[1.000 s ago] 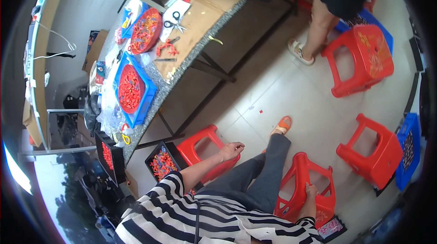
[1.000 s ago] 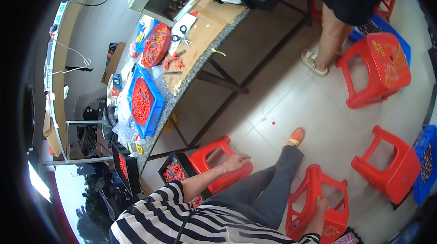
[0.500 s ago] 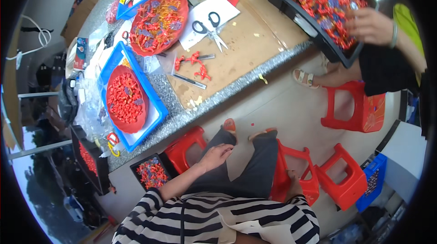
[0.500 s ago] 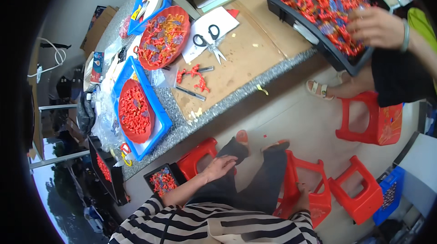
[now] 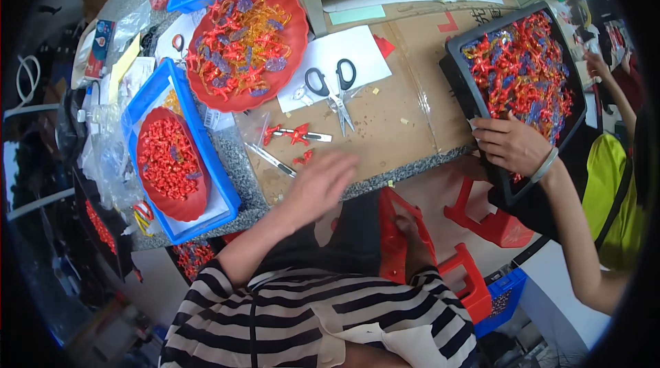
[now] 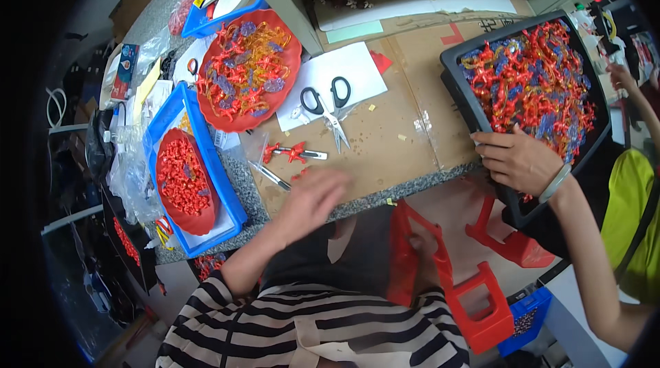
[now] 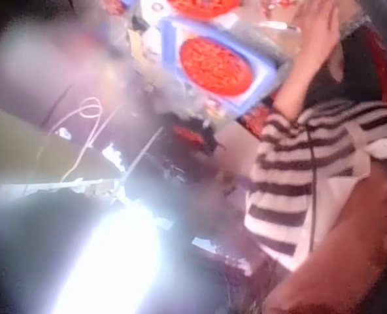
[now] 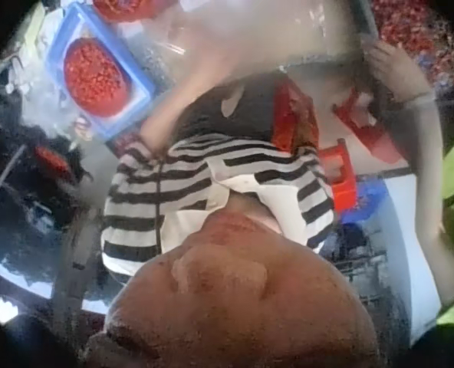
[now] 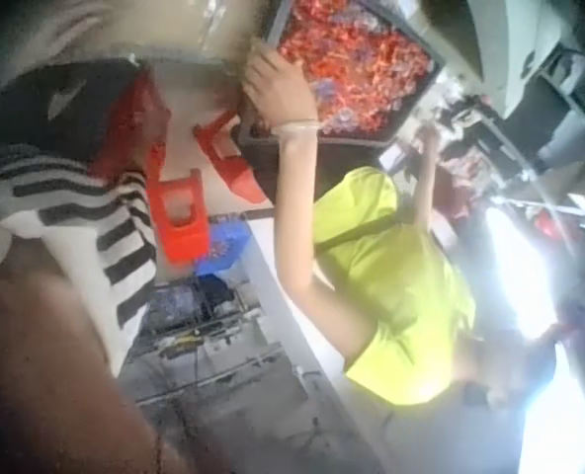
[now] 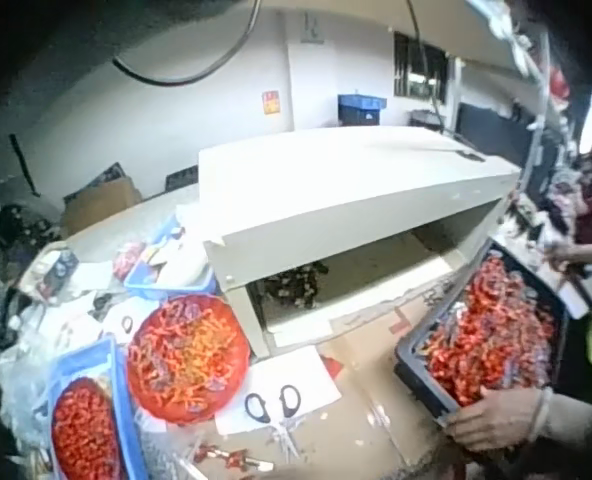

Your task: The person sorts small red decorative items from a blue tray into a black tray. They use their hands to pick up handfuls of the items and transfer them between containers. The person also moves a red plate and a small yellow tool on the table during the process.

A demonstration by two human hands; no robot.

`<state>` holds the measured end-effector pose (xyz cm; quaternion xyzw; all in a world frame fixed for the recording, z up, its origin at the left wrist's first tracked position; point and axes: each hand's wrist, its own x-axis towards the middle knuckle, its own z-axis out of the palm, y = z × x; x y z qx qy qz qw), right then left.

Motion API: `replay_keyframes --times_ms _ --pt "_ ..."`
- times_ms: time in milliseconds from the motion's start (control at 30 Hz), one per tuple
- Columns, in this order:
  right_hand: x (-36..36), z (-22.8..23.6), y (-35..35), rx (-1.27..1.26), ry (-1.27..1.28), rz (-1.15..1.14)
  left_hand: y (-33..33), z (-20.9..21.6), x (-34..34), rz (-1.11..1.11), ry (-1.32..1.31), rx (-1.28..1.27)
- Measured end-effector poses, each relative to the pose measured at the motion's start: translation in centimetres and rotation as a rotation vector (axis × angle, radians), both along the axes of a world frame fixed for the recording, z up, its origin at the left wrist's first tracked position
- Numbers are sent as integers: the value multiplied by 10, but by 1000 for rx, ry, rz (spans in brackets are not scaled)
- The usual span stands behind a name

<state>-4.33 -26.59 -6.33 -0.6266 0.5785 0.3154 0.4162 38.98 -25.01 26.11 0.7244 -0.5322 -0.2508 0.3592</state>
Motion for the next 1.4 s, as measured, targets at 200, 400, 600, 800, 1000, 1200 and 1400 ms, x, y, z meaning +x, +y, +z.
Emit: replay_keyframes --times_ms 200,400,600,800,1000,1200,1400 --pt "64 44 -55 -37 -263 -84 -95 -7 47 314 -522 65" --pt "143 223 -77 58 -294 212 -106 -31 42 269 -569 76" --pt "258 350 -130 -23 -801 -5 -96 -29 61 335 -220 -99" --pt "343 371 -145 -624 -1021 195 -90 17 52 537 230 -6" --pt "310 384 -154 -194 -1372 -255 -83 61 44 742 1675 -180" --pt "363 428 -135 -606 -1440 -188 -92 120 12 389 1746 -256" --pt "402 639 -226 -1151 -1685 -216 -60 166 43 270 1133 -220"
